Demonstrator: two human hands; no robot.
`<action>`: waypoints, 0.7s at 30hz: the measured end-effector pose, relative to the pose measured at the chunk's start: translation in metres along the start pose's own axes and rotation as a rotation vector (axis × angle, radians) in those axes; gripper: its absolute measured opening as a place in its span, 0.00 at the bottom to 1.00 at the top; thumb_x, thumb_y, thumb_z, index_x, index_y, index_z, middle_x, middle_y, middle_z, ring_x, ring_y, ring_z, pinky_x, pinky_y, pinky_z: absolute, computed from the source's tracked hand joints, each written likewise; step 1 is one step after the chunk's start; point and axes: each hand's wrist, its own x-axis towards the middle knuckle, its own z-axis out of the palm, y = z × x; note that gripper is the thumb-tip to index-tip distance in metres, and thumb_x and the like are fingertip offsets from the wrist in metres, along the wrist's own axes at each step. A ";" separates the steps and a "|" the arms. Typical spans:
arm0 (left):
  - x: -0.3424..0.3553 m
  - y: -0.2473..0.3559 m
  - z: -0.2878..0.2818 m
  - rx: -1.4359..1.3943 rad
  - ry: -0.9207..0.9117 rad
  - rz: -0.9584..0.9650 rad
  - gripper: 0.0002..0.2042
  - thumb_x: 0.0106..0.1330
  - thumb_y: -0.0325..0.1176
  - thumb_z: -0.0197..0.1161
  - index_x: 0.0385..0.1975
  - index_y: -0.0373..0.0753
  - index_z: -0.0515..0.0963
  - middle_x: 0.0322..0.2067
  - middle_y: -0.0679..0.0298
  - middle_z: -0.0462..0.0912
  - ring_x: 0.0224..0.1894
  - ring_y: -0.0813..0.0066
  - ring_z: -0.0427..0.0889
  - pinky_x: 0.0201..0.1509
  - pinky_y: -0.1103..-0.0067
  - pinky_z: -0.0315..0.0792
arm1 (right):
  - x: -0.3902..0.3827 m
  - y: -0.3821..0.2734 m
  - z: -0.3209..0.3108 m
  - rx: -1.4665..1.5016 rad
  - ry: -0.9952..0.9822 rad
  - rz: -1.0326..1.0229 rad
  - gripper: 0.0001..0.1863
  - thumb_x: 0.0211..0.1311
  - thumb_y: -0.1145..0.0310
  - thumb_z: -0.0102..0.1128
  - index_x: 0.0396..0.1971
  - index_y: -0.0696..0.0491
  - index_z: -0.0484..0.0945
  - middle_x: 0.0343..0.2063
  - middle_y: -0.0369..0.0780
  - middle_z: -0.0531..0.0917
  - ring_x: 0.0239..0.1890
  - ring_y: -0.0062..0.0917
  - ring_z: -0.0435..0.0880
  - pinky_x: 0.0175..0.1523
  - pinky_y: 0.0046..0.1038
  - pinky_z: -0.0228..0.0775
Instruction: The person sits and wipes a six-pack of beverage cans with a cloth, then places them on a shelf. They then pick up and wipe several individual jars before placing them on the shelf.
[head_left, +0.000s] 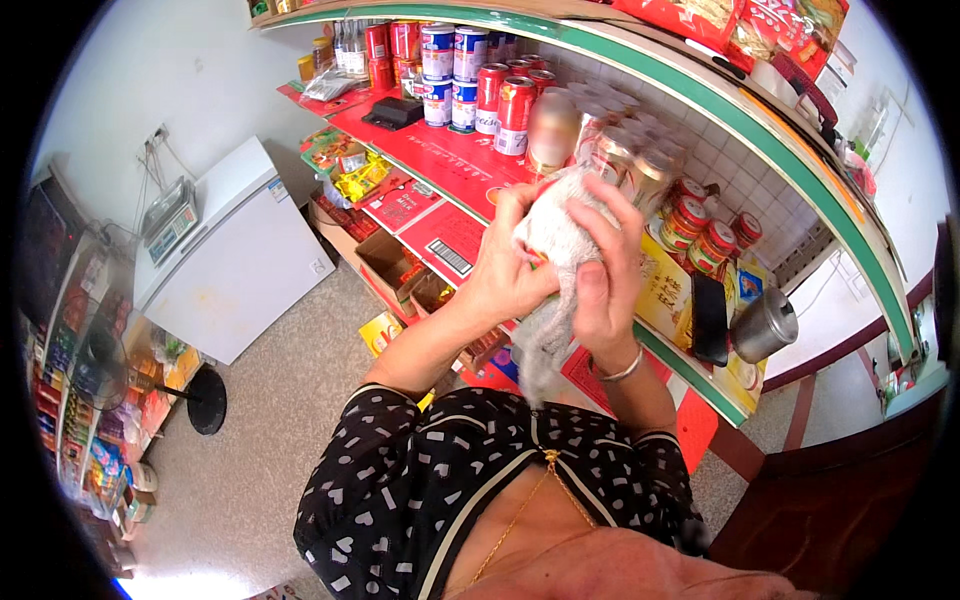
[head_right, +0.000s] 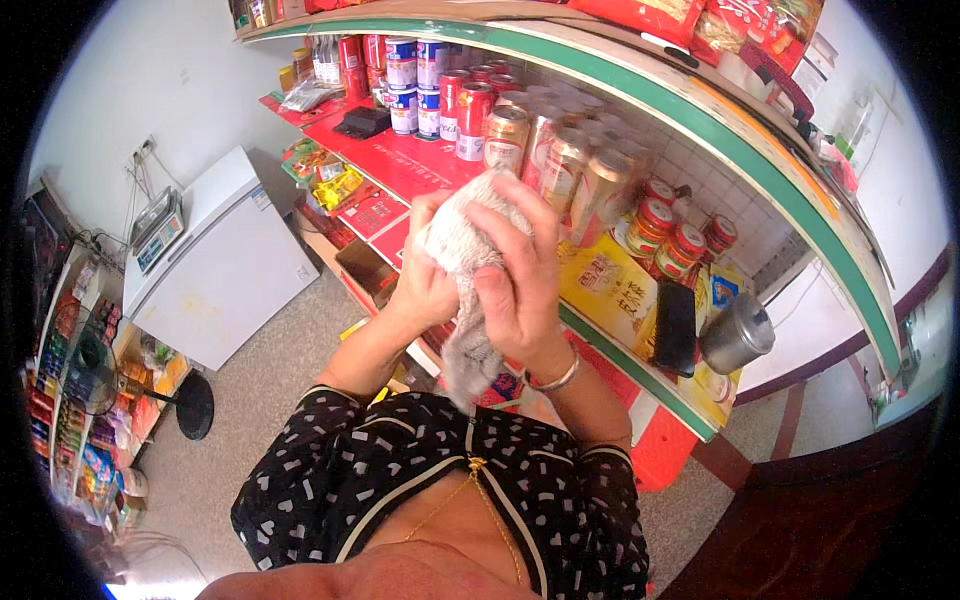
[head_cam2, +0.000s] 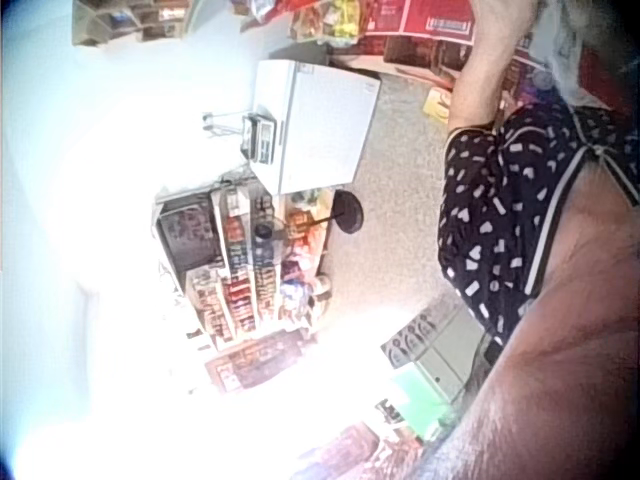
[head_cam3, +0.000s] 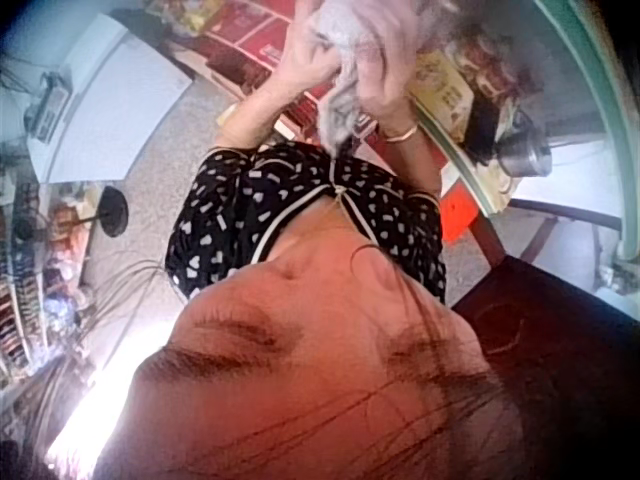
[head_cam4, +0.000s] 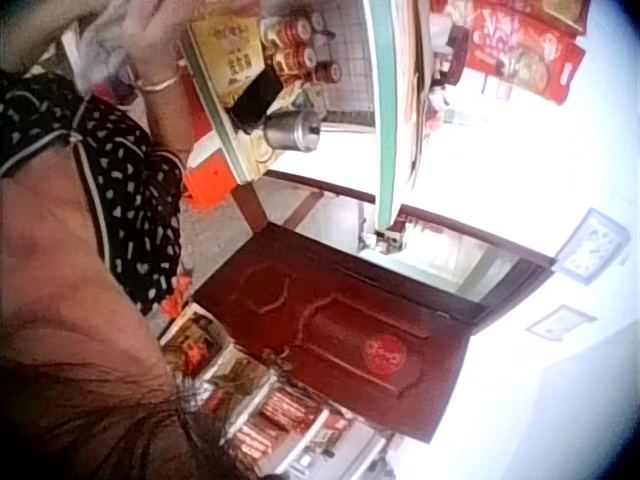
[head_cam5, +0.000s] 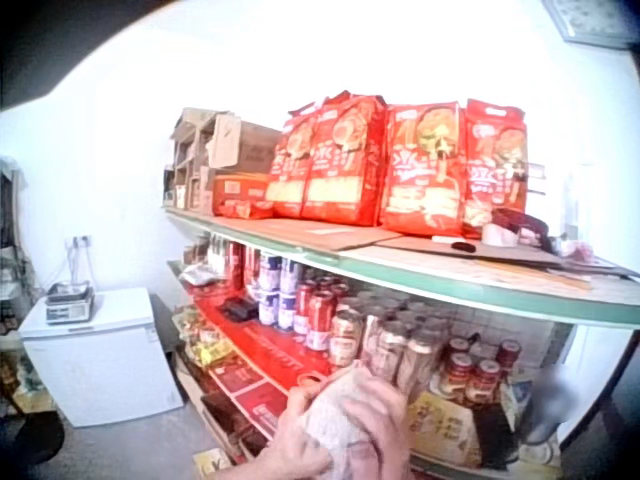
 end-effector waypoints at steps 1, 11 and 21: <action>-0.001 -0.003 -0.002 -0.033 -0.028 0.030 0.36 0.53 0.50 0.69 0.53 0.31 0.62 0.46 0.51 0.74 0.50 0.64 0.76 0.54 0.69 0.70 | 0.005 0.005 -0.002 0.112 -0.040 0.048 0.23 0.69 0.55 0.45 0.49 0.59 0.75 0.50 0.48 0.77 0.51 0.35 0.76 0.59 0.34 0.64; 0.001 -0.016 -0.019 -0.967 -0.143 -0.573 0.27 0.70 0.52 0.51 0.55 0.33 0.69 0.46 0.60 0.79 0.46 0.73 0.79 0.49 0.77 0.74 | 0.001 0.033 0.011 0.544 -0.218 0.208 0.26 0.51 0.60 0.66 0.48 0.59 0.77 0.51 0.47 0.78 0.55 0.34 0.76 0.61 0.30 0.63; 0.011 -0.012 -0.018 -1.229 -0.060 -0.866 0.35 0.64 0.66 0.47 0.54 0.37 0.72 0.50 0.57 0.78 0.48 0.69 0.80 0.52 0.71 0.75 | 0.014 0.047 0.012 0.442 -0.150 0.242 0.19 0.43 0.74 0.58 0.40 0.62 0.80 0.43 0.46 0.82 0.48 0.31 0.79 0.57 0.31 0.67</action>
